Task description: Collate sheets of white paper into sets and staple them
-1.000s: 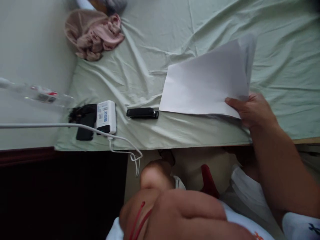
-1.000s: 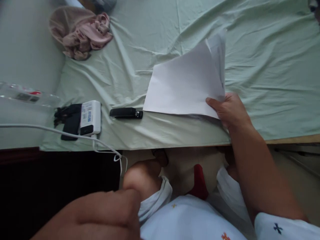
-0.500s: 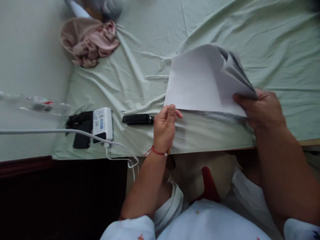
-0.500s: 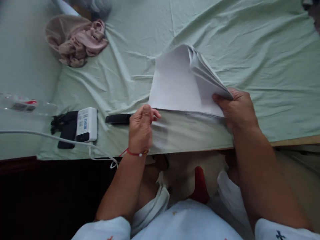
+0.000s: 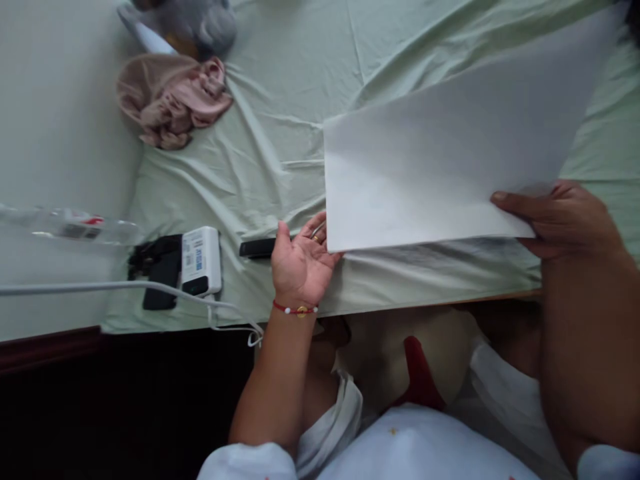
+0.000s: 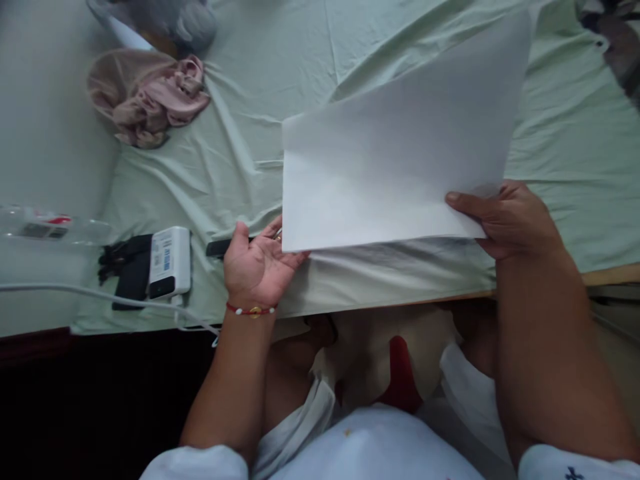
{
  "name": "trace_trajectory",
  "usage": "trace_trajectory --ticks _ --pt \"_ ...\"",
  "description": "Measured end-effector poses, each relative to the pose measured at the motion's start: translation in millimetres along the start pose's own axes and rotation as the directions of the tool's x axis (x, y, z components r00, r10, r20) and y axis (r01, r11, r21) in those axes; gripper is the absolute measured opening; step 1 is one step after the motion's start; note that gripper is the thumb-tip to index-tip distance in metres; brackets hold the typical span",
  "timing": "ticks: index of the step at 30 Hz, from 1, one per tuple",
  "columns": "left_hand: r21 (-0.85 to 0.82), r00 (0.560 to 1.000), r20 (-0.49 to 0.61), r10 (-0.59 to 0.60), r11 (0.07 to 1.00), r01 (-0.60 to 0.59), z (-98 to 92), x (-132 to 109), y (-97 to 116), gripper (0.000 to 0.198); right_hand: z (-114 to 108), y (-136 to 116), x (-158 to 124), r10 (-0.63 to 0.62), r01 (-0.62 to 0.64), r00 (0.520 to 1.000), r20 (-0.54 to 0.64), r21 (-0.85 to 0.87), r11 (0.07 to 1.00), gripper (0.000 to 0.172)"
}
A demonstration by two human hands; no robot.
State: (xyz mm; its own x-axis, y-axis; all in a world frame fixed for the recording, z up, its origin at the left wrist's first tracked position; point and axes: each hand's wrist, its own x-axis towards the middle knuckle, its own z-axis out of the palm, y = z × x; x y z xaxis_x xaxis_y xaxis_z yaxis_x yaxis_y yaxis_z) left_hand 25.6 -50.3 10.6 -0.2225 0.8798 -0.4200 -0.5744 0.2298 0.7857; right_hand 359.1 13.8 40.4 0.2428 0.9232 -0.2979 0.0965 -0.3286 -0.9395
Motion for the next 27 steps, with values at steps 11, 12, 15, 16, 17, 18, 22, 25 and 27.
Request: trace_trajectory --ticks 11,12,15,16,17,18,22,25,27 --pt "0.179 0.993 0.051 0.104 0.977 -0.112 4.6 -1.5 -16.2 0.047 14.7 10.2 1.4 0.071 -0.091 0.992 0.104 0.208 0.974 0.025" --pt "0.187 0.989 0.031 0.145 0.971 -0.149 5.1 -1.2 -19.1 0.047 15.6 11.8 2.1 0.079 -0.097 0.992 0.097 0.195 0.976 0.022" --pt "0.197 0.976 -0.044 0.212 0.960 -0.199 6.2 0.6 -24.3 0.048 20.5 15.4 3.4 0.057 -0.063 0.998 0.038 0.199 0.978 0.012" --pt "0.196 0.975 -0.066 0.211 0.961 -0.195 6.5 1.2 -24.6 0.048 22.6 15.8 3.6 0.038 -0.041 0.999 0.019 0.205 0.978 0.010" --pt "0.193 0.975 -0.082 0.205 0.963 -0.187 6.7 1.7 -24.4 0.049 24.5 15.8 3.7 0.021 -0.021 1.000 0.004 0.208 0.978 0.009" --pt "0.186 0.975 -0.089 0.201 0.966 -0.182 6.8 2.1 -23.7 0.050 26.2 15.2 3.6 0.006 -0.003 1.000 -0.013 0.208 0.978 0.009" --pt "0.166 0.979 -0.042 0.199 0.968 -0.189 4.7 4.2 -19.5 0.049 29.2 9.9 2.7 -0.019 0.035 0.996 -0.086 0.189 0.981 0.012" --pt "0.194 0.979 -0.054 0.196 0.964 -0.183 0.2 6.6 -18.9 0.043 29.6 7.5 2.3 -0.013 0.034 0.994 -0.108 0.190 0.981 0.014" --pt "0.209 0.980 -0.076 0.181 0.964 -0.162 -1.9 7.6 -19.5 0.044 29.8 7.7 2.5 -0.010 0.030 0.995 -0.100 0.205 0.978 0.016"
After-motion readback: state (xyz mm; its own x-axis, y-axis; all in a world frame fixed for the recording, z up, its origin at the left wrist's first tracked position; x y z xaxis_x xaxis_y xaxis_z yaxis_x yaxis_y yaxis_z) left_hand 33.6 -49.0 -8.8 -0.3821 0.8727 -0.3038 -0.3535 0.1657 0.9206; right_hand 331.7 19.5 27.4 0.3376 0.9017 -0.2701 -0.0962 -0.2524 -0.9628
